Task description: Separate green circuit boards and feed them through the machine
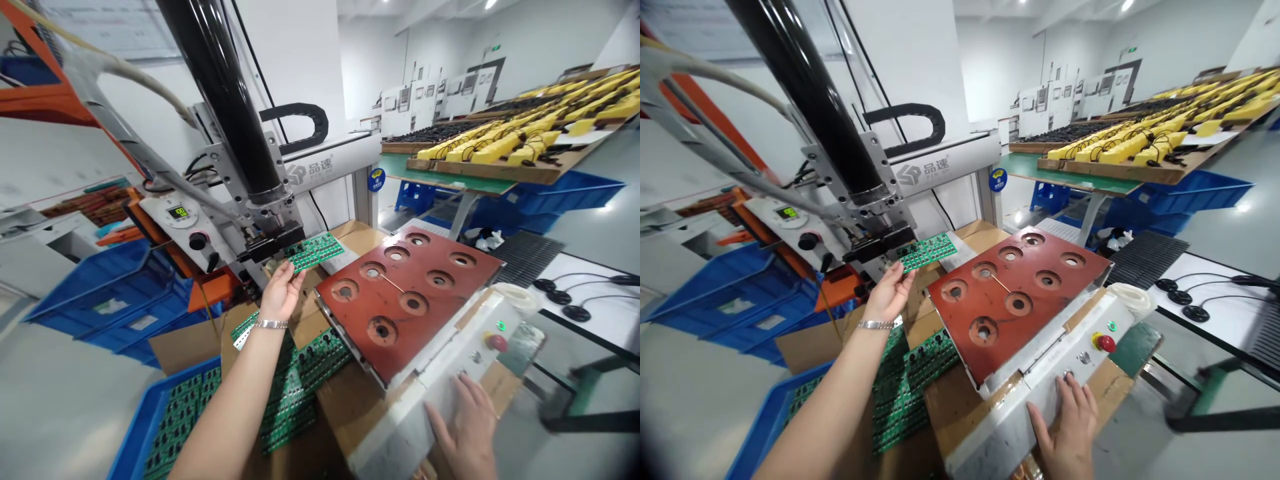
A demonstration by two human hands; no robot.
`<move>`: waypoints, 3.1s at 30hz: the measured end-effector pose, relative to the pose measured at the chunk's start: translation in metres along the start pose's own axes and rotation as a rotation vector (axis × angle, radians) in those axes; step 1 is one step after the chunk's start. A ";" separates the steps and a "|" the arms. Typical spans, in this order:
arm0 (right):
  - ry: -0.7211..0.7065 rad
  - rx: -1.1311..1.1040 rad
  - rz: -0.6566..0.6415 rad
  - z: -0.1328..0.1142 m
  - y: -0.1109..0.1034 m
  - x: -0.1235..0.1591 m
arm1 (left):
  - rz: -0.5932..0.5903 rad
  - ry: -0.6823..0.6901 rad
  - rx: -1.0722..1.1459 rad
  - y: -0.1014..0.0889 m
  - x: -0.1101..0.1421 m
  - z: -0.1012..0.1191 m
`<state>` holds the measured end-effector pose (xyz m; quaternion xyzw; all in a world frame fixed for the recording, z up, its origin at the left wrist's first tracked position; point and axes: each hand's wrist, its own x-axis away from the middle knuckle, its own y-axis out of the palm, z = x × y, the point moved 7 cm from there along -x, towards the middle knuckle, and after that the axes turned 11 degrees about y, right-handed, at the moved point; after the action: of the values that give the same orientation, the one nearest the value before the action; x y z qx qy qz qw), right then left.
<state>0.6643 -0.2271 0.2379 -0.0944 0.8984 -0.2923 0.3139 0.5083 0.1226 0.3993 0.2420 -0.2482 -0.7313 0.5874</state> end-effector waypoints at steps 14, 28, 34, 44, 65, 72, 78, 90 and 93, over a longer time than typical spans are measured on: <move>-0.001 0.009 -0.003 0.003 0.001 0.001 | 0.003 -0.028 -0.007 -0.004 0.004 0.000; 0.009 0.006 0.006 0.001 0.001 0.002 | 0.027 -0.006 0.020 -0.009 0.004 0.004; 0.001 0.011 0.012 0.001 0.001 0.002 | 0.047 -0.006 0.011 -0.019 0.013 0.006; -0.012 0.009 0.013 0.000 0.000 0.002 | 0.049 0.009 0.010 -0.036 0.017 0.014; -0.002 0.022 -0.004 0.002 0.001 0.002 | 0.045 0.005 -0.008 -0.036 0.021 0.019; -0.002 0.021 -0.012 0.001 0.001 0.001 | 0.051 0.016 0.018 -0.043 0.020 0.021; 0.009 0.021 -0.012 0.001 0.001 0.001 | 0.069 0.028 0.035 -0.040 0.016 0.023; 0.012 0.008 0.005 0.000 0.000 0.002 | 0.083 0.015 0.016 -0.037 0.012 0.022; 0.011 0.011 -0.002 0.000 0.000 0.002 | 0.100 0.020 0.010 -0.037 0.011 0.023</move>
<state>0.6625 -0.2275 0.2366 -0.0919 0.8985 -0.2981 0.3089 0.4644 0.1204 0.3923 0.2397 -0.2574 -0.6974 0.6244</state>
